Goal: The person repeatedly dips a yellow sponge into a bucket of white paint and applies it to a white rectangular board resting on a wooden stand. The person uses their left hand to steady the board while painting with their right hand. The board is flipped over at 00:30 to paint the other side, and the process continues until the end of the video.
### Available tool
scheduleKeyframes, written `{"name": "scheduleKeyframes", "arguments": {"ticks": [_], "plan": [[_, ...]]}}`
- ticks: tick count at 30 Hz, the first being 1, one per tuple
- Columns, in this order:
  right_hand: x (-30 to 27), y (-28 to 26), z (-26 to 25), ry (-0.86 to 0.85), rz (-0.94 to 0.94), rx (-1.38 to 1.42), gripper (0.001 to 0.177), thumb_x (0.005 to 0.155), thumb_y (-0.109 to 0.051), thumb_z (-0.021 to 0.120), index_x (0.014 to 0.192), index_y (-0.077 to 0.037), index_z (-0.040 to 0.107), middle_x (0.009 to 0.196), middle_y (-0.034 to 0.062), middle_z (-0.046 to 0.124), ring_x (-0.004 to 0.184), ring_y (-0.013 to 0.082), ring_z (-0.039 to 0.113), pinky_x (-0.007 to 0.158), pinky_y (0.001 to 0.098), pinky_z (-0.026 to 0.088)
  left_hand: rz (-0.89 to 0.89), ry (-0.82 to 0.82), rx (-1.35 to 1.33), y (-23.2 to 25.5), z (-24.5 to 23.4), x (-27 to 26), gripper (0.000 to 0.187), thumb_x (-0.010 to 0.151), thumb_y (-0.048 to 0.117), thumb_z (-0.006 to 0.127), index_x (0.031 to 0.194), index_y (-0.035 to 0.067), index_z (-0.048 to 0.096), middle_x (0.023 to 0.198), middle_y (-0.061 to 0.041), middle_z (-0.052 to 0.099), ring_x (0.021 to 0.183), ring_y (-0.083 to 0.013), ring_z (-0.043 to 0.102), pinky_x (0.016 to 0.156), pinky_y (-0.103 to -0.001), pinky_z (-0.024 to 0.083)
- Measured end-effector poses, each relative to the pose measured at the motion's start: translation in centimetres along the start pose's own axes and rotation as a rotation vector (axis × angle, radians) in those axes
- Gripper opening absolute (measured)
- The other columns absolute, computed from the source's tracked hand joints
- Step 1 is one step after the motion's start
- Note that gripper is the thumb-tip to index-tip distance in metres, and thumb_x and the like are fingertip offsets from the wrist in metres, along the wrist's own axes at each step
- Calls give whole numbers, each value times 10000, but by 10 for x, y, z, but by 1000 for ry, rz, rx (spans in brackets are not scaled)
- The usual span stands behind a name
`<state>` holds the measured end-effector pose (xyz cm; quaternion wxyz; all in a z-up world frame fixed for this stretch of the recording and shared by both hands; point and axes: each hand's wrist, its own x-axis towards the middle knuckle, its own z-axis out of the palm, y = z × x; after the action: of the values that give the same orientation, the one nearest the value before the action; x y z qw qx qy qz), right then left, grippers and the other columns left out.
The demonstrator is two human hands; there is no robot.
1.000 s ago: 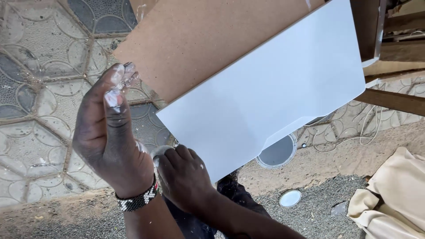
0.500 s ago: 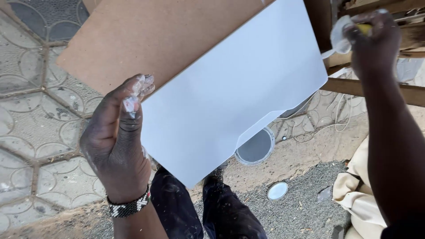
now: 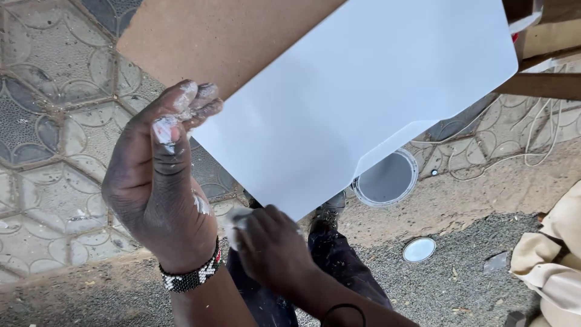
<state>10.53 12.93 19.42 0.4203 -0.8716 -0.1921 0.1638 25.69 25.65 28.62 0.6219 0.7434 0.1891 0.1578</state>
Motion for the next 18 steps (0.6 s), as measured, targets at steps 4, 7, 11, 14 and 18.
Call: {"name": "scheduleKeyframes", "arguments": {"ticks": [4, 7, 11, 14, 18], "plan": [[-55, 55, -70, 149, 212, 177, 206, 1111, -211, 736, 1272, -86, 766, 1226, 143, 796, 1062, 345, 749, 897, 492, 600, -32, -104, -113, -2, 12, -14, 482, 1243, 365, 634, 1421, -65, 760, 1277, -266, 867, 1120, -351, 911, 1040, -434, 780], [-56, 95, -135, 321, 481, 71, 293, 1124, -267, 807, 1346, -76, 812, 1290, 128, 854, 1144, 284, 846, 963, 407, 666, -93, -63, -118, -1, 19, -22, 487, 1231, 365, 631, 1386, -74, 774, 1212, -253, 866, 1094, -327, 899, 986, -416, 795], [-7, 156, -216, 501, 379, -315, 288, 1274, -273, 874, 1385, -26, 779, 1128, 136, 863, 869, 254, 763, 741, 427, 568, -143, 49, -148, -10, 26, -30, 457, 1219, 360, 665, 1362, -52, 802, 1140, -230, 878, 1013, -311, 913, 961, -356, 762], [41, 207, -264, 641, 145, -430, 134, 1278, -30, 910, 1294, 44, 799, 1107, 187, 883, 915, 297, 812, 728, 453, 606, -115, 50, -141, -5, 20, -34, 413, 1253, 307, 627, 1375, -50, 793, 1129, -203, 867, 1036, -312, 908, 1014, -391, 768], [70, 242, -237, 584, 58, -329, 99, 1100, 63, 826, 1190, 75, 787, 1130, 212, 840, 1000, 327, 799, 823, 461, 634, -120, 132, -104, -19, -6, -35, 365, 1253, 323, 654, 1357, 16, 821, 1104, -153, 877, 994, -279, 910, 1011, -367, 746]]}}
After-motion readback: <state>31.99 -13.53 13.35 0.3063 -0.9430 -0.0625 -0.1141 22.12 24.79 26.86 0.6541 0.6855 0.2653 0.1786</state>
